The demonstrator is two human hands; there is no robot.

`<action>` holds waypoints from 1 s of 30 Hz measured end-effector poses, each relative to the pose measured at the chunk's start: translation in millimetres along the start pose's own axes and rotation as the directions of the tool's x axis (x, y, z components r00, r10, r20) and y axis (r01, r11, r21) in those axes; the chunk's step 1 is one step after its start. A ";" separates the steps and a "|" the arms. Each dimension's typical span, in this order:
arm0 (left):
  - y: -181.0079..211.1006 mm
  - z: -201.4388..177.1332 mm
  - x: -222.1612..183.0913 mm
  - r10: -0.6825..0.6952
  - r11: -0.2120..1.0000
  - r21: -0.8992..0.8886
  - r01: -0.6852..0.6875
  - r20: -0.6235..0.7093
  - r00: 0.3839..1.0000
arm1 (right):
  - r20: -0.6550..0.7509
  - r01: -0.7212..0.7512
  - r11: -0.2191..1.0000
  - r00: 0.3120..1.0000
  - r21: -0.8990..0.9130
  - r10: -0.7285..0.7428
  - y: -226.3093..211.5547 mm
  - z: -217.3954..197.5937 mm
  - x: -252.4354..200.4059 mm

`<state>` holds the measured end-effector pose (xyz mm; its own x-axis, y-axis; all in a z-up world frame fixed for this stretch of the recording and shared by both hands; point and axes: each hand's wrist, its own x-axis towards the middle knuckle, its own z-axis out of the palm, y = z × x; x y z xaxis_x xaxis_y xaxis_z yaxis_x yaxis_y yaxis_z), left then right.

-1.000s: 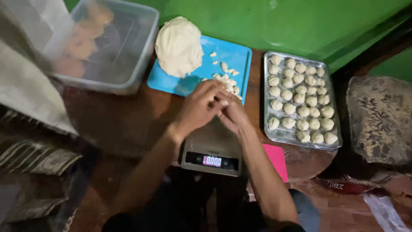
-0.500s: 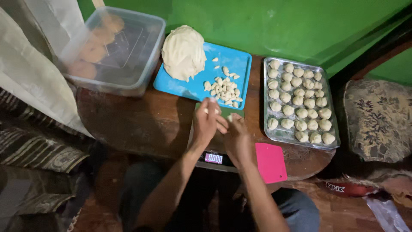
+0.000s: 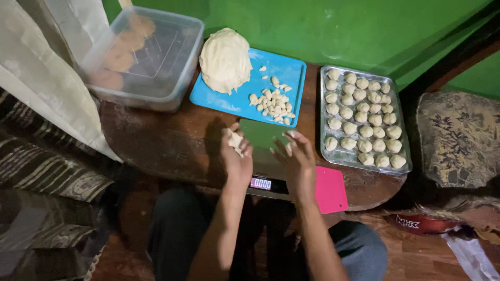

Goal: The person portioned dough using a digital scale and a scraper, and then rolled the dough into balls before placing them on a metal tray.

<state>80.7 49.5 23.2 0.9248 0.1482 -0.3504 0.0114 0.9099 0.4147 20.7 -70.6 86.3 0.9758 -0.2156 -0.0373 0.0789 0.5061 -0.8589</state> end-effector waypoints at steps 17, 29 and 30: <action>-38.2 -11.9 -47.1 0.344 0.692 0.561 -0.453 0.296 0.891 | 0.191 -0.021 0.946 0.981 0.322 -0.043 27.1 -24.2 -18.3; -15.1 0.7 -74.6 0.116 0.938 0.321 -0.130 0.063 0.991 | 0.178 0.138 0.985 0.977 -0.104 -0.118 28.0 -28.4 -36.9; -19.5 8.0 -86.4 0.060 0.964 0.254 -0.079 0.082 0.995 | 0.181 0.188 0.964 0.971 -0.189 -0.154 31.9 -27.6 -36.8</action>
<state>3.6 15.9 52.1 0.9519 0.1700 -0.2551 0.0345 0.7673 0.6403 -18.3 -69.5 46.2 0.9725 -0.1361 0.1889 0.2213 0.2891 -0.9314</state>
